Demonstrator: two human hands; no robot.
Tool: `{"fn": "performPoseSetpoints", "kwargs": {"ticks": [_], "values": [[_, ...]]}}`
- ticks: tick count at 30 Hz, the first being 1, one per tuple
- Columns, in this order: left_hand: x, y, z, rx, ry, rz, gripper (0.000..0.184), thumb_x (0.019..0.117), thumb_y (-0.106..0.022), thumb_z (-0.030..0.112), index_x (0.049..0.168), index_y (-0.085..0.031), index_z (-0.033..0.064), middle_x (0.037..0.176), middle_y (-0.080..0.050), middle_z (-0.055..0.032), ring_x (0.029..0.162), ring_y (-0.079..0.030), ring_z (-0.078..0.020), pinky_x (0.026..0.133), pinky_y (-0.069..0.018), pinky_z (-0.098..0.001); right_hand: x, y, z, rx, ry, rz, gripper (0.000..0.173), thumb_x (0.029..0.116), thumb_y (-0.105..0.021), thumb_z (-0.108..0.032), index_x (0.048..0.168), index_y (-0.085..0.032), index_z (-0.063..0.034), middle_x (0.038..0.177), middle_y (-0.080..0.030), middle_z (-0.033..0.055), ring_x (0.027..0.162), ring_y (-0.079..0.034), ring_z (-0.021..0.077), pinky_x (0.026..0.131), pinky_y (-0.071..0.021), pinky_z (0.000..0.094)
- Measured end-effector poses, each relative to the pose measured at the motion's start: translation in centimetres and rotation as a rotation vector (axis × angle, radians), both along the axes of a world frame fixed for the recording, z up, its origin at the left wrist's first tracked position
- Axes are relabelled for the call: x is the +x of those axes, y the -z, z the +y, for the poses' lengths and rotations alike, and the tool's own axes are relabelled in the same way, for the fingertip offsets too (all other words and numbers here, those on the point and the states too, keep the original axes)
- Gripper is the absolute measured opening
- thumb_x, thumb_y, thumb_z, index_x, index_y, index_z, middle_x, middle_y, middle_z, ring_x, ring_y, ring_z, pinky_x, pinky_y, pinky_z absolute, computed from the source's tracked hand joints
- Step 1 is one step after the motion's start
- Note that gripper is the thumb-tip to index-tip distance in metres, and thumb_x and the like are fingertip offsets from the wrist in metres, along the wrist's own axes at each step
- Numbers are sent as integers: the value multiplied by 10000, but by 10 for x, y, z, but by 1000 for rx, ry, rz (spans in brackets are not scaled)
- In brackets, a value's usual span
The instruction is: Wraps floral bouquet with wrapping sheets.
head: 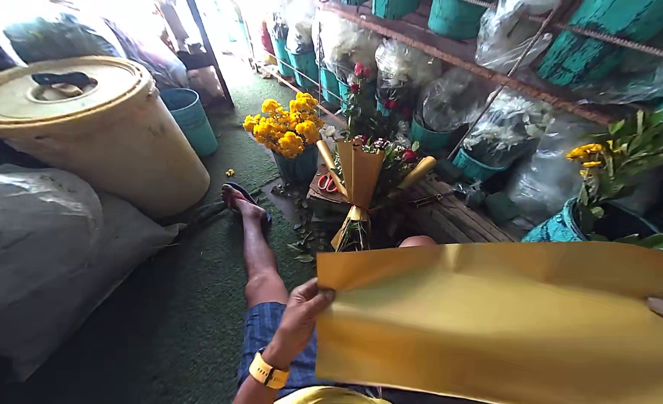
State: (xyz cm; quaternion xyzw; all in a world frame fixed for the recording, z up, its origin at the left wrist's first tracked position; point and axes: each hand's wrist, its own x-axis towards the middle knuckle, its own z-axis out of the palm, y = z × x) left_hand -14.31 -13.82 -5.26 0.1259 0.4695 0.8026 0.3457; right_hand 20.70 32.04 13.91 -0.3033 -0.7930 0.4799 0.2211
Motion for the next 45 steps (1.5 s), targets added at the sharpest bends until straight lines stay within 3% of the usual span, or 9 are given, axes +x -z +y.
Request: {"fn": "performPoseSetpoints", "kwargs": {"ticks": [7, 12, 19, 23, 31, 34, 37, 40, 45], "values": [[-49, -29, -86, 189, -129, 313, 155, 912, -725, 85, 1058, -776, 98, 1035, -750, -103, 905, -725, -174, 820, -622, -370, -60, 48, -6, -74, -196, 189, 113, 964, -653, -401, 1036, -702, -329, 1004, -717, -158, 909, -664, -27, 801, -570, 179], [-88, -30, -145, -317, -77, 676, 253, 950, -630, 290, 1042, -732, 78, 1129, -730, -82, 1045, -694, -209, 882, -596, -371, -91, 49, -14, 6, -241, 40, 245, 939, -424, -133, 845, -643, -191, 905, -682, -59, 876, -650, 65, 794, -569, 294], [-68, -96, 63, -419, 564, 1039, 629, 906, -667, 587, 1395, -613, 194, 1391, -623, 1, 1291, -573, -174, 1044, -513, -454, -130, -7, -17, 149, -569, 66, 279, 922, -453, 31, 788, -669, -84, 880, -683, -1, 875, -645, 87, 822, -555, 296], [-70, -90, 165, -144, 941, 853, 504, 883, -751, 404, 1222, -629, 51, 1108, -699, -75, 1000, -672, -183, 870, -578, -384, -139, -42, -26, 205, -678, 43, 271, 946, -468, 37, 803, -681, -53, 875, -690, 10, 816, -638, 66, 768, -550, 260], [-33, -116, 187, -27, 1083, 661, 413, 894, -746, 134, 1263, -640, -15, 1152, -723, -139, 1041, -709, -231, 937, -594, -433, -160, -72, -24, 220, -738, -1, 255, 991, -471, 65, 877, -689, -5, 800, -666, 22, 732, -610, 67, 696, -524, 243], [-28, -107, 185, -67, 887, 587, 227, 891, -737, 33, 1107, -705, -29, 1003, -753, -145, 903, -738, -227, 846, -624, -416, -166, -78, -27, 94, -629, 22, 350, 1089, -367, -106, 1291, -649, -63, 1193, -709, 72, 972, -670, 149, 804, -566, 320], [-30, -101, 181, -92, 796, 557, 218, 895, -741, 43, 1098, -707, -30, 985, -751, -158, 883, -739, -238, 826, -629, -415, -171, -73, -35, -106, -519, 63, 613, 1068, -379, -508, 1614, -262, -255, 1408, -617, 95, 1122, -674, 248, 893, -573, 424], [-36, -102, 181, -85, 754, 570, 225, 896, -745, 51, 1103, -709, -31, 994, -749, -158, 897, -735, -239, 836, -623, -416, -189, -68, -43, 26, -465, 20, 816, 888, -779, -130, 1572, -335, -156, 1163, -708, 144, 982, -718, 234, 877, -610, 399], [-74, -102, 159, 39, 1023, 407, 356, 972, -696, 300, 1256, -676, 86, 1107, -738, -91, 984, -719, -178, 895, -602, -389, -225, -76, -43, 95, -462, 124, 529, 883, -784, -42, 1368, -576, -67, 888, -717, 126, 743, -697, 166, 733, -616, 327]]}}
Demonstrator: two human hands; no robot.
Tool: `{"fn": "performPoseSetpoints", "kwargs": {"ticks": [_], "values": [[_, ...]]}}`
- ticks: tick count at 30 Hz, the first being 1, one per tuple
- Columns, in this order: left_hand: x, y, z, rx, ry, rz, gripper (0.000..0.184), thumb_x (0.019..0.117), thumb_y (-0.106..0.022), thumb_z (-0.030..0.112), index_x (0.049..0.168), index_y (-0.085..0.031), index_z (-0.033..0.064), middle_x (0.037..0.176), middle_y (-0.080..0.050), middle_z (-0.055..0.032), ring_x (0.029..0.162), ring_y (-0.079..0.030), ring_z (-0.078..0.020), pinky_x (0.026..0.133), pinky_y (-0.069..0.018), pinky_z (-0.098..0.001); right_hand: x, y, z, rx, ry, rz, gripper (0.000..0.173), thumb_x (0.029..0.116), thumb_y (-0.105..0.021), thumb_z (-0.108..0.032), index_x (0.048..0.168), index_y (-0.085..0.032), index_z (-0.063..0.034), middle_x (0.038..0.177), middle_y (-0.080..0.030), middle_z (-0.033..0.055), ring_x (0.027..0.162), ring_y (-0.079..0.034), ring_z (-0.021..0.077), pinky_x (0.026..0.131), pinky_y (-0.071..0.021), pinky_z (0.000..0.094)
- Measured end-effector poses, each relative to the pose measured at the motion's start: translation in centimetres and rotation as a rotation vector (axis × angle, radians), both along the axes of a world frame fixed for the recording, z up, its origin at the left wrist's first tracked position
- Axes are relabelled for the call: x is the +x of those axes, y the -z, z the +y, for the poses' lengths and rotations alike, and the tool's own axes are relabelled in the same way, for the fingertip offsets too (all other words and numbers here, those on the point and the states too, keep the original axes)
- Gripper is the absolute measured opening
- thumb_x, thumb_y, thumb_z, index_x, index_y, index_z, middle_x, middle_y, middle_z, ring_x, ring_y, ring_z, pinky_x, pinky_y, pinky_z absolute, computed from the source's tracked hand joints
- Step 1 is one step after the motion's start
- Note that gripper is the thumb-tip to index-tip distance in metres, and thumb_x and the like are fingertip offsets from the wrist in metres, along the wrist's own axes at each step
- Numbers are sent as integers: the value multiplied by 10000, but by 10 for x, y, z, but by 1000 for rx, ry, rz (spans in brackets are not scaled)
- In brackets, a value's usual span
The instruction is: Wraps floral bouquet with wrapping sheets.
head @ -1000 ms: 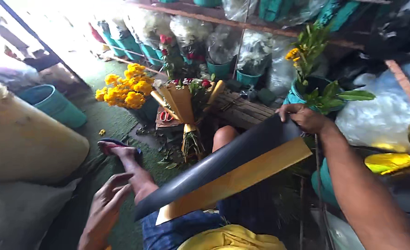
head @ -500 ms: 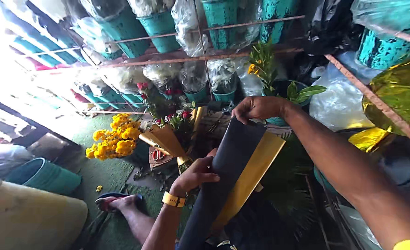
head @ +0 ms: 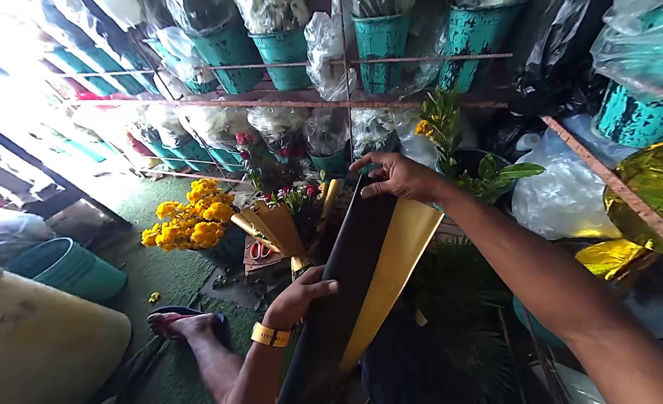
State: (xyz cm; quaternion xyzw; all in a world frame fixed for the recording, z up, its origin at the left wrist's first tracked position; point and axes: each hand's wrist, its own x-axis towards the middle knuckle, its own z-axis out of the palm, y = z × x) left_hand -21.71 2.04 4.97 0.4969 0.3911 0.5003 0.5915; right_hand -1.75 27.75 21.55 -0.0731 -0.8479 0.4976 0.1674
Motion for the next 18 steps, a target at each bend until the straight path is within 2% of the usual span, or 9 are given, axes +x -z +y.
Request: {"fn": "performPoseSetpoints", "kwargs": {"ticks": [2, 5, 7, 10, 12, 13, 15, 17, 18], "values": [[-18, 10, -9, 29, 52, -66, 348, 972, -697, 294, 1271, -680, 116, 1119, -740, -76, 987, -718, -158, 892, -602, -373, -15, -11, 1, 6, -40, 13, 515, 890, -772, -30, 1366, -578, -61, 881, -713, 112, 759, -700, 160, 737, -618, 319], [-27, 21, -18, 65, -70, -44, 284, 956, -693, 119, 1223, -675, 25, 1083, -740, -137, 956, -727, -207, 875, -611, -413, -40, -26, -1, 28, -107, -7, 501, 902, -753, -12, 1368, -574, -49, 885, -727, 96, 779, -720, 147, 740, -627, 295], [-27, 23, -22, 94, -166, -6, 218, 952, -690, 70, 1156, -697, -6, 1035, -749, -142, 919, -735, -208, 850, -620, -409, -58, -31, -2, 49, -132, -10, 483, 903, -750, -10, 1354, -579, -43, 901, -736, 95, 793, -728, 142, 748, -629, 288], [-20, 28, -23, 135, -294, 29, 161, 954, -683, 57, 1089, -717, -25, 999, -751, -137, 905, -730, -201, 854, -615, -414, -79, -34, -1, 172, -130, 4, 433, 921, -749, -74, 1331, -610, -69, 928, -728, 93, 781, -709, 148, 737, -626, 308], [-21, 27, -29, 158, -383, 41, 188, 958, -678, 75, 1116, -710, -22, 1032, -744, -129, 948, -716, -197, 892, -600, -422, -98, -36, -5, 285, -119, 35, 364, 949, -719, -126, 1300, -623, -110, 971, -732, 64, 782, -704, 142, 725, -626, 321], [-24, 28, -32, 172, -432, 55, 198, 958, -678, 79, 1126, -708, -22, 1042, -742, -127, 959, -714, -198, 902, -597, -426, -110, -35, -9, 311, -98, 51, 334, 954, -714, -129, 1274, -618, -129, 953, -730, 37, 757, -701, 134, 689, -627, 317], [-31, 32, -34, 203, -508, 97, 198, 969, -659, 87, 1132, -703, -18, 1036, -739, -116, 954, -707, -181, 900, -593, -418, -133, -29, -15, 337, -21, 99, 300, 948, -729, -176, 1209, -587, -137, 744, -674, 14, 596, -639, 133, 532, -566, 321], [-38, 39, -34, 219, -538, 122, 185, 988, -628, 93, 1115, -702, -19, 1004, -736, -104, 919, -703, -160, 870, -593, -400, -151, -22, -12, 339, -2, 105, 261, 961, -717, -243, 1154, -570, -145, 706, -656, -5, 565, -622, 120, 498, -546, 316], [-41, 42, -36, 218, -542, 124, 183, 995, -619, 95, 1110, -701, -20, 995, -735, -100, 910, -703, -152, 863, -594, -393, -159, -19, -10, 337, -19, 109, 203, 968, -703, -268, 1079, -585, -145, 698, -660, -11, 562, -624, 110, 496, -541, 303]]}}
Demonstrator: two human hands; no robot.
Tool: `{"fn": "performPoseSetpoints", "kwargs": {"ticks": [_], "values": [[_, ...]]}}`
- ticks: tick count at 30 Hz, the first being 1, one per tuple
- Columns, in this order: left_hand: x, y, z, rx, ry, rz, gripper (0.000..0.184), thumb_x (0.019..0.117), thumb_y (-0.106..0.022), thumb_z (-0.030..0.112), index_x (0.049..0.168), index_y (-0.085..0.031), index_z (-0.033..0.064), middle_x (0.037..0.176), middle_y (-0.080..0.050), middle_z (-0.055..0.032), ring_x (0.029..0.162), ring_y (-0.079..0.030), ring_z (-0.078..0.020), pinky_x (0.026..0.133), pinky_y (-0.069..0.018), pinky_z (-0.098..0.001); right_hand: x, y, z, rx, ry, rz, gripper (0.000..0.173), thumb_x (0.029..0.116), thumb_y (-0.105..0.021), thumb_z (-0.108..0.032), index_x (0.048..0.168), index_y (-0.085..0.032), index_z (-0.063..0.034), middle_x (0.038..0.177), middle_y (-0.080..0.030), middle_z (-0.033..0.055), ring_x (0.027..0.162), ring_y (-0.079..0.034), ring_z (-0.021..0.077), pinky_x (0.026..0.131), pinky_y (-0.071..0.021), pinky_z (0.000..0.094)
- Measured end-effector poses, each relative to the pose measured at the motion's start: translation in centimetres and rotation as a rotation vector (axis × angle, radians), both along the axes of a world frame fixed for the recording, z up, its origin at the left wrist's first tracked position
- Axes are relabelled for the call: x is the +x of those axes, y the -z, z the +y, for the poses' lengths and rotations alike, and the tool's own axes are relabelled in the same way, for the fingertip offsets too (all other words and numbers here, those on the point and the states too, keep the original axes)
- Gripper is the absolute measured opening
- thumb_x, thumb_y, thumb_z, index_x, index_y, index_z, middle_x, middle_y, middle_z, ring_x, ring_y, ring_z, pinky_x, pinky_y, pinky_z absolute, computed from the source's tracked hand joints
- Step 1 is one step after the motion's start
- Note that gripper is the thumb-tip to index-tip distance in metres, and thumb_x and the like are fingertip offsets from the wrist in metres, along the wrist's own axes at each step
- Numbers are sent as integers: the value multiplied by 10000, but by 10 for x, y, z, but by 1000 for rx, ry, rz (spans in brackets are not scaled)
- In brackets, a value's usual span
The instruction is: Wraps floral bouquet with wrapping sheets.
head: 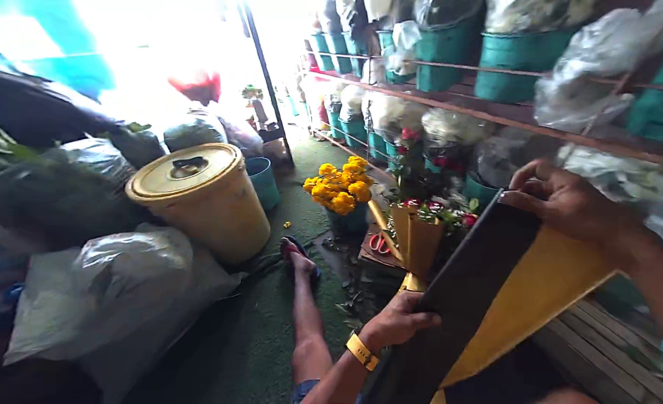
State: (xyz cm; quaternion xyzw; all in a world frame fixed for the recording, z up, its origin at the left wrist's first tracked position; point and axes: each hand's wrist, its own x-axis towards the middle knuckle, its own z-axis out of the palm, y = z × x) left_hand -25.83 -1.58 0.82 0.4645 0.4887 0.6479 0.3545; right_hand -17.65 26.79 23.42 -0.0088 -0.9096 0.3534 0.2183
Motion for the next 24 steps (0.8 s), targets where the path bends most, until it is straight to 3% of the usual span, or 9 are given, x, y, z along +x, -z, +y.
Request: {"fn": "performPoseSetpoints", "kwargs": {"ticks": [4, 6, 8, 10, 12, 14, 17, 19, 24], "values": [[-14, 10, -4, 0, -15, -10, 172, 1005, -612, 101, 1085, -703, -22, 964, -731, -95, 885, -697, -143, 843, -587, -379, -33, 15, 17, 65, -65, 5, 237, 957, -698, -349, 827, -615, -170, 640, -591, -19, 535, -557, 102, 484, -484, 295], [-21, 12, -7, 1, -57, -79, 157, 996, -628, 78, 1080, -709, -28, 972, -736, -108, 889, -703, -157, 849, -592, -391, -44, 23, 20, 146, 30, 84, 288, 976, -654, -443, 922, -635, -161, 708, -614, -5, 584, -586, 125, 518, -508, 360], [-28, 9, -19, -12, -181, -139, 147, 967, -667, 77, 1068, -726, -11, 985, -747, -107, 899, -713, -169, 853, -603, -403, -36, 32, 20, 128, 149, 208, 408, 1022, -550, -469, 1166, -640, -99, 1002, -702, 70, 825, -690, 200, 728, -593, 478], [-35, 1, -38, -13, -369, -177, 125, 927, -708, 80, 1030, -741, 18, 976, -751, -92, 893, -714, -169, 838, -609, -396, -16, 65, 21, -112, 253, 364, 403, 1097, -420, -394, 1271, -557, -57, 1183, -676, 87, 1005, -707, 207, 894, -608, 447], [-52, -4, -61, -17, -571, -219, 144, 914, -721, 76, 1046, -732, 18, 990, -752, -98, 905, -721, -187, 846, -618, -406, 3, 128, 9, -444, 418, 384, 422, 1111, -363, -410, 1301, -520, -67, 1171, -671, 47, 962, -691, 159, 867, -593, 383], [-74, -5, -81, -10, -721, -284, 167, 931, -696, 63, 1084, -703, -4, 985, -749, -119, 891, -729, -210, 831, -628, -425, 10, 210, -10, -641, 582, 120, 453, 1083, -456, -391, 1318, -525, -11, 1140, -677, 108, 926, -685, 200, 822, -592, 408], [-105, 5, -103, 59, -810, -361, 155, 954, -676, 79, 1092, -686, 9, 962, -754, -115, 858, -740, -208, 802, -639, -421, -11, 299, -50, -815, 543, -364, 621, 1002, -585, -520, 1397, -575, -40, 1341, -634, 168, 1227, -613, 289, 1010, -519, 547], [-120, 15, -108, 94, -818, -425, 171, 964, -672, 79, 1109, -678, -10, 975, -753, -143, 868, -746, -227, 812, -640, -434, -40, 337, -69, -872, 447, -486, 671, 939, -640, -597, 1369, -629, -82, 1399, -620, 118, 1324, -555, 234, 1108, -453, 527], [-137, 50, -87, -16, -860, -590, 203, 989, -632, 62, 1161, -635, -45, 992, -739, -182, 889, -738, -266, 822, -630, -471, -81, 384, -96, -1013, 567, -332, 620, 765, -904, -297, 1256, -652, -17, 1173, -706, 132, 1095, -670, 196, 969, -560, 406]]}}
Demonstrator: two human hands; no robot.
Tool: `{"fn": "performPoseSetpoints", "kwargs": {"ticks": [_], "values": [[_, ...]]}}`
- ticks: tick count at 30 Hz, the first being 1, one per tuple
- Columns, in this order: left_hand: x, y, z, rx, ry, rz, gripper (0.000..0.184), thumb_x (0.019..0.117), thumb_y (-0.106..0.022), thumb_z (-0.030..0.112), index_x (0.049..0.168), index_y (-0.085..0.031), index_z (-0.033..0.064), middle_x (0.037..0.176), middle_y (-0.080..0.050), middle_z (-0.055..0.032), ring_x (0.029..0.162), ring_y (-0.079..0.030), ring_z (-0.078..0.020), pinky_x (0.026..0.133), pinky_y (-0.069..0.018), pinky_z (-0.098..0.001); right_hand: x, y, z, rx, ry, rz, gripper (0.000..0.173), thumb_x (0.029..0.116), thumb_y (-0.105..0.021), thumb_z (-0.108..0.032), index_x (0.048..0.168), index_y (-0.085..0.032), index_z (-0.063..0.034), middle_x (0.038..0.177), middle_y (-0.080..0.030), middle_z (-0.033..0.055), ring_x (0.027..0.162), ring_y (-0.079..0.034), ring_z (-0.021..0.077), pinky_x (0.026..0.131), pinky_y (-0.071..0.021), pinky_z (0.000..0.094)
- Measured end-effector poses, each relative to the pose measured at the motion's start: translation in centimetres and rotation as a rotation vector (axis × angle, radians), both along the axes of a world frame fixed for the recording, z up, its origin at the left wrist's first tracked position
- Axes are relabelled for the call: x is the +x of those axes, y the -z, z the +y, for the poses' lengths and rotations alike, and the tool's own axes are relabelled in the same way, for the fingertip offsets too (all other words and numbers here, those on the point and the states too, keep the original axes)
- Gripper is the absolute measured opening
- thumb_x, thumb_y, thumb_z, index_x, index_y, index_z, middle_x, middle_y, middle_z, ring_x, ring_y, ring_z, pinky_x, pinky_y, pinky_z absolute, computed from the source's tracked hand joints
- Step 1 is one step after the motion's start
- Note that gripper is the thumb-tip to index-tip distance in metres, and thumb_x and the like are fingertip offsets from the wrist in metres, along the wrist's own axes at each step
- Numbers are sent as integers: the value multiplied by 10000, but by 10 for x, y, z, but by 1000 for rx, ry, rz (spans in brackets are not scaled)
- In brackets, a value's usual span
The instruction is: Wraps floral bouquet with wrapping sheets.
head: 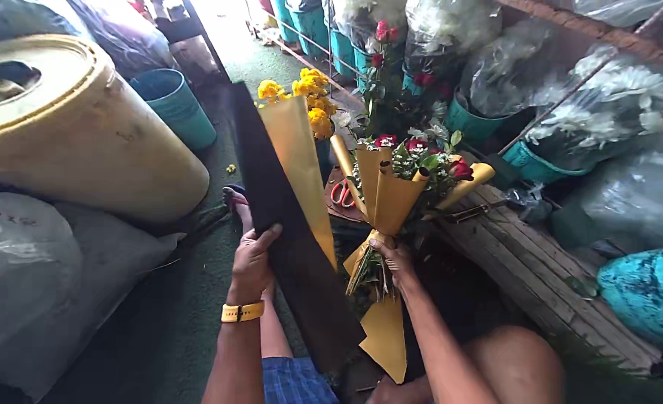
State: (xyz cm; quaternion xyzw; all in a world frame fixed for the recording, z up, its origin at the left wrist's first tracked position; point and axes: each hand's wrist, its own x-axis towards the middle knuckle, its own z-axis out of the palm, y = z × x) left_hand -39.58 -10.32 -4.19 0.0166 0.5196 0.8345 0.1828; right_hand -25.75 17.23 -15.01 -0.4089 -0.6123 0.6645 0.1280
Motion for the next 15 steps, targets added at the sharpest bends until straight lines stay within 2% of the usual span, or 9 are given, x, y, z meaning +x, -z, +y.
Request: {"fn": "performPoseSetpoints", "kwargs": {"ticks": [2, 5, 8, 10, 13, 15], "values": [[-5, 20, 20, -3, 53, -82, 241, 987, -643, 79, 1187, -634, -57, 1009, -736, -199, 899, -737, -286, 826, -627, -489, 7, -15, 4, -6, 58, 111, 652, 763, -887, -217, 1302, -597, 9, 1169, -699, 144, 1068, -684, 196, 940, -590, 386], [-9, 52, 65, -29, 156, -198, 277, 985, -660, 103, 1207, -628, -59, 1012, -736, -211, 901, -738, -302, 827, -625, -502, 35, -72, 38, 61, -5, 225, 692, 798, -848, -244, 1359, -535, 15, 1202, -693, 115, 1100, -678, 162, 974, -584, 343], [-8, 87, 115, -44, 291, -263, 266, 973, -675, 99, 1183, -644, -61, 984, -742, -209, 878, -742, -299, 814, -629, -488, 64, -137, 73, 137, -28, 193, 656, 801, -848, -309, 1317, -582, -4, 1138, -720, 107, 1038, -708, 184, 918, -614, 370], [-7, 107, 144, -78, 357, -277, 253, 962, -691, 97, 1156, -659, -63, 960, -747, -202, 854, -746, -289, 794, -634, -470, 76, -167, 83, 172, -31, 171, 659, 789, -857, -344, 1298, -600, -13, 1115, -726, 123, 1013, -720, 214, 890, -628, 396], [-7, 120, 169, -143, 399, -287, 224, 957, -695, 90, 1122, -666, -59, 922, -751, -182, 815, -748, -266, 762, -637, -445, 81, -180, 73, 181, -26, 138, 647, 799, -851, -325, 1306, -595, -16, 1125, -723, 131, 1011, -723, 224, 883, -632, 401], [-5, 122, 175, -166, 397, -300, 219, 957, -697, 91, 1116, -670, -58, 914, -750, -180, 807, -747, -262, 759, -636, -441, 75, -163, 55, 161, -6, 130, 611, 803, -857, -270, 1292, -603, -6, 1129, -722, 132, 1023, -717, 224, 897, -627, 404]]}}
